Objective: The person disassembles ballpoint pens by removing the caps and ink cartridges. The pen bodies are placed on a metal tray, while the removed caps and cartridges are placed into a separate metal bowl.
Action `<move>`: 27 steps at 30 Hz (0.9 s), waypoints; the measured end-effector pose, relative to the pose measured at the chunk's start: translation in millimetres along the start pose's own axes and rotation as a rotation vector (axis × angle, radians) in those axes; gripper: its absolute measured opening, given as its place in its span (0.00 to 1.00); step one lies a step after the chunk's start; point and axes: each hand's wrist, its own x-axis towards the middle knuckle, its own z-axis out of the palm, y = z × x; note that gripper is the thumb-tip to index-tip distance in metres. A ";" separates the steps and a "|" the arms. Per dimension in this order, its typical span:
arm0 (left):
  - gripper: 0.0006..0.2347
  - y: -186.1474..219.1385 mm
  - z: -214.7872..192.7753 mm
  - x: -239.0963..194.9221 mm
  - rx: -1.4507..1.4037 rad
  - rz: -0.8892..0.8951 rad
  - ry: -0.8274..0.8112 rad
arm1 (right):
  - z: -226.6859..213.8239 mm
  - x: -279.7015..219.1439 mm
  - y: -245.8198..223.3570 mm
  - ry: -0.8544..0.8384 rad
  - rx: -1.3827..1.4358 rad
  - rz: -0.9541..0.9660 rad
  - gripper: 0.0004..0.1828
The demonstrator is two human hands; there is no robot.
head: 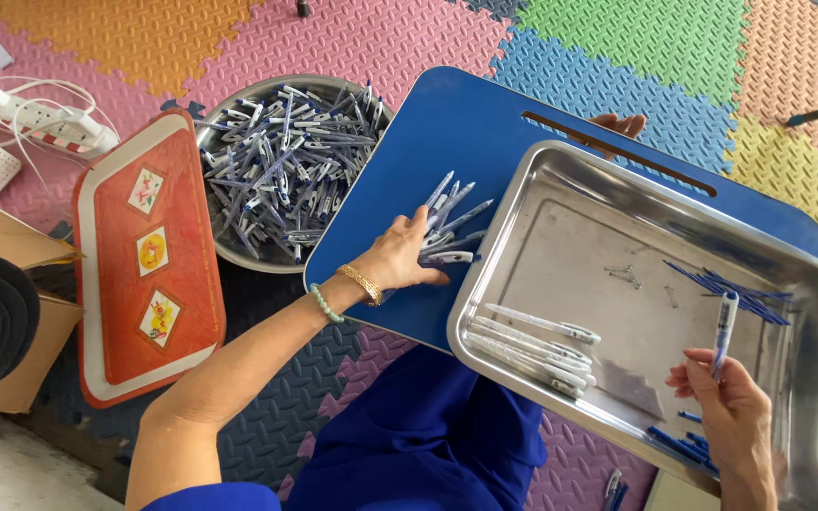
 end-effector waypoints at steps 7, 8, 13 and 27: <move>0.21 13.8 -31.3 -8.7 0.181 -0.039 0.000 | 1.5 -6.0 -12.5 -0.009 0.003 -0.007 0.13; 0.21 13.6 -29.3 -5.0 0.184 -0.029 -0.003 | 3.0 -7.7 -14.3 0.000 0.002 -0.005 0.13; 0.18 -13.0 -6.8 34.5 0.329 0.001 0.202 | 3.0 -9.6 -19.1 0.130 0.180 0.069 0.14; 0.15 -41.7 -18.9 24.0 -0.097 0.005 0.236 | 23.8 98.2 -4.2 0.074 -0.379 0.204 0.21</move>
